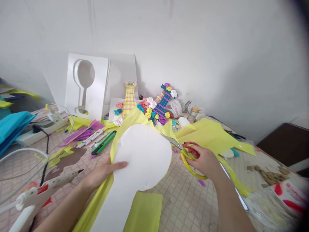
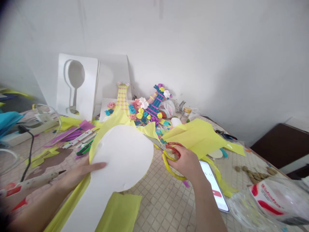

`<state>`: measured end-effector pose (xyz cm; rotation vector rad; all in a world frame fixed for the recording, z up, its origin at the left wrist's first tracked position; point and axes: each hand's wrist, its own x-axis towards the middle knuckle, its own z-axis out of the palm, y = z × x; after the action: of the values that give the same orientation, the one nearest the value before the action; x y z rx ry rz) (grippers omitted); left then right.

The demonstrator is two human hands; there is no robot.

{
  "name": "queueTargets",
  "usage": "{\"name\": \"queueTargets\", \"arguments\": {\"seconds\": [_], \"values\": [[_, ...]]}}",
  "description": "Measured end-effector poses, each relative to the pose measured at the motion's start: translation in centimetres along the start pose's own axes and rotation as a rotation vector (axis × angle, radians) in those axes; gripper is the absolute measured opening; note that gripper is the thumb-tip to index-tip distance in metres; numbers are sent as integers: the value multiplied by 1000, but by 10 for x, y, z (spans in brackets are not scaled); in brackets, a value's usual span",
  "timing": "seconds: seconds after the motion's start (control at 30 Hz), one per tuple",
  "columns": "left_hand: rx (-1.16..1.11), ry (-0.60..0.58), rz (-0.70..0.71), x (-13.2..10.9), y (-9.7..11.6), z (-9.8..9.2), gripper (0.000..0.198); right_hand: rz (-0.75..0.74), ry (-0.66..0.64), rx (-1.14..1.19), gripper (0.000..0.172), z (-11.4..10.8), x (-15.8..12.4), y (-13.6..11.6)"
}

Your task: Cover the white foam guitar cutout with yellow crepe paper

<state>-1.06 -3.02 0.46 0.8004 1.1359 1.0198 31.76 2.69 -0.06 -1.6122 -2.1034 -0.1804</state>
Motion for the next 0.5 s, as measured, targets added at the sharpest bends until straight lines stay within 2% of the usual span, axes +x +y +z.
{"name": "queueTargets", "arguments": {"seconds": [0.3,0.4,0.5], "values": [[-19,-8,-8,0,1,0,105,-10,43,19,34,-1,0,0],[-31,-15,-3,-1,1,0,105,20,19,48,34,-1,1,0],[-54,-15,-1,-1,0,1,103,43,-71,141,33,-2,0,-1]]}}
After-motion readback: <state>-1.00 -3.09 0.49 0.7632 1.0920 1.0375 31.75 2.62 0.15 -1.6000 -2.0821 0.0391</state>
